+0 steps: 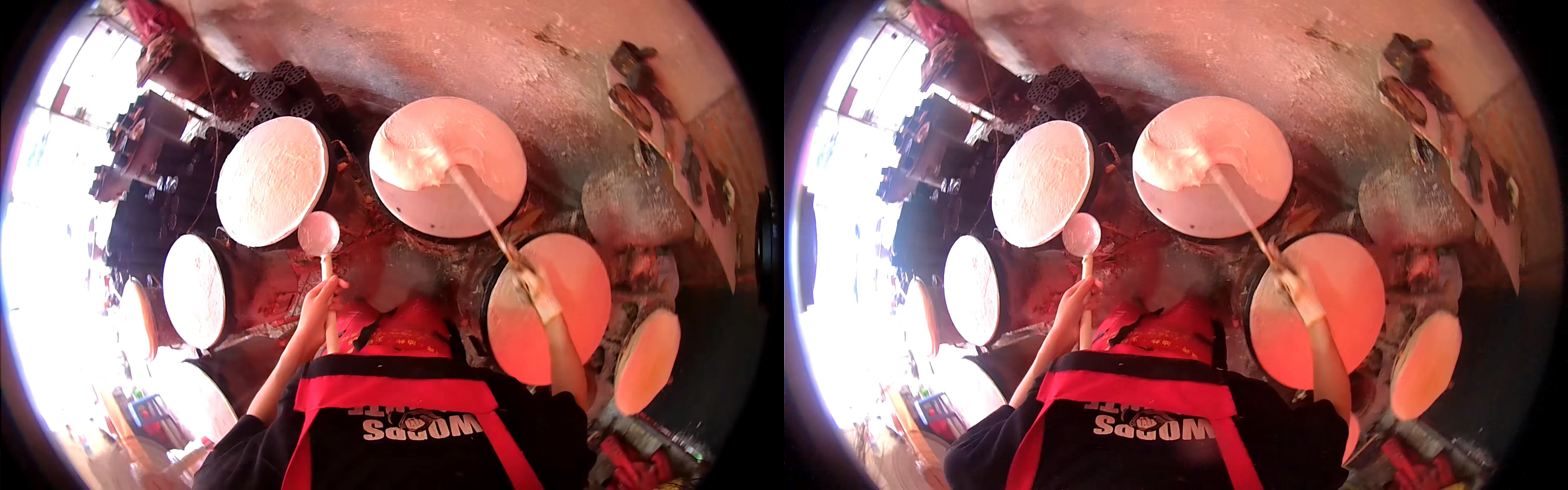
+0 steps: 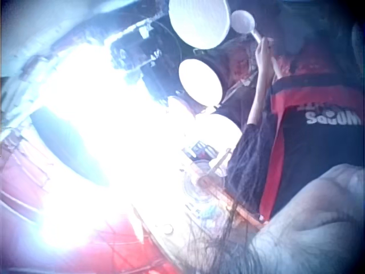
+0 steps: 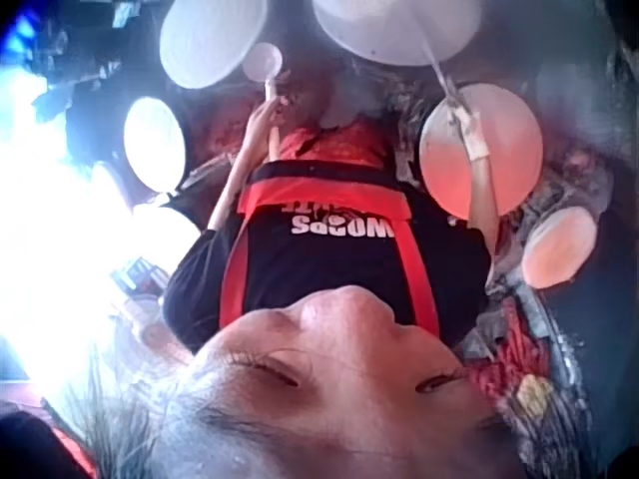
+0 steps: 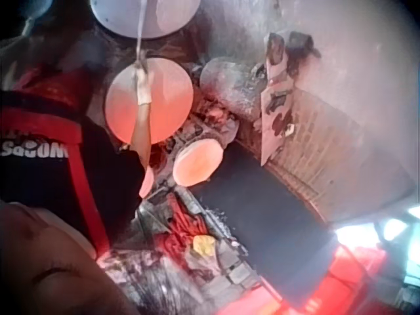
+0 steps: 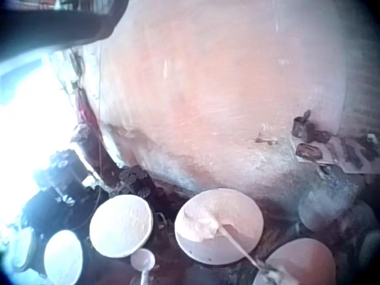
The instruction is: The person is preparing thin pancakes on multiple heated circular surfaces by pouring batter with a ladle and spreading it with a wooden tool. They remove the cooked pancakes by hand and stack them while occasionally refilling the ladle from a container.
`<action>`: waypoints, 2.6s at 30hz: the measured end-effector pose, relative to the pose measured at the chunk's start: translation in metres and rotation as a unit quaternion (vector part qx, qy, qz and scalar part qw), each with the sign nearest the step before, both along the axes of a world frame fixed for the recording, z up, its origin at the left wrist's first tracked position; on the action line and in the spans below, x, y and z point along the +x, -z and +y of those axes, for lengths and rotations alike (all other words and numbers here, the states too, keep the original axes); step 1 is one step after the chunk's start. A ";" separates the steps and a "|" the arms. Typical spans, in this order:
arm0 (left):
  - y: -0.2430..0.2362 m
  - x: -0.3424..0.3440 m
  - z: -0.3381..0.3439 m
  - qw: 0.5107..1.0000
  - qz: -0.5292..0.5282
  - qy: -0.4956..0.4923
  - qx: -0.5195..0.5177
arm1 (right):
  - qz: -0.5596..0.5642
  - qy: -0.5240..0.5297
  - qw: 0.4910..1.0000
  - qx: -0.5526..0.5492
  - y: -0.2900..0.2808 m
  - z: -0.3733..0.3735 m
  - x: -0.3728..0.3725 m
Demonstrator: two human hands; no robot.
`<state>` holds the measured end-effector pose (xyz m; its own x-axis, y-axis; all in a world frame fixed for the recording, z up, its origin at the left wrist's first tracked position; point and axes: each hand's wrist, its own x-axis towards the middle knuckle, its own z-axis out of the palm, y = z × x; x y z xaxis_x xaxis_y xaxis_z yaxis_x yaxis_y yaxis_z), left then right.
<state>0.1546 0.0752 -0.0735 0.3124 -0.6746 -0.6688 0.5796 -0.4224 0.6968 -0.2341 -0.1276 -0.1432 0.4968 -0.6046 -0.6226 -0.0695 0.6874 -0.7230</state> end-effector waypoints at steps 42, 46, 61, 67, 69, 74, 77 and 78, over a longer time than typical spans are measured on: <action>-0.009 0.155 0.143 0.979 -0.104 0.152 -0.085 | -0.151 0.523 0.836 -0.067 0.033 0.096 0.374; -0.005 0.136 0.133 0.981 -0.083 0.149 -0.092 | -0.086 0.245 0.963 -0.072 0.050 0.126 0.380; -0.003 0.054 0.081 0.977 -0.043 0.171 -0.116 | -0.058 0.172 0.983 -0.011 0.042 0.139 0.193; -0.019 0.010 0.060 0.993 -0.057 0.088 -0.058 | -0.014 0.268 0.963 -0.026 0.056 0.076 0.111; -0.013 0.006 0.056 0.993 -0.039 0.095 -0.057 | -0.057 0.297 0.948 -0.102 0.032 0.061 0.135; -0.008 0.001 0.038 0.988 0.072 0.110 -0.082 | 0.023 0.152 0.984 -0.094 0.001 0.064 0.146; -0.018 0.005 0.030 0.984 0.146 0.096 -0.046 | -0.018 0.344 0.929 -0.139 0.031 0.084 0.130; -0.017 0.008 0.030 0.981 0.151 0.112 -0.042 | -0.022 0.366 0.923 -0.112 0.038 0.089 0.139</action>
<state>0.1626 0.1048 -0.0564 -0.0535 -0.7603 -0.6474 0.6639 -0.5114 0.5456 -0.0954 -0.0385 -0.1813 -0.0757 -0.8997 -0.4298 0.3870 0.3707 -0.8443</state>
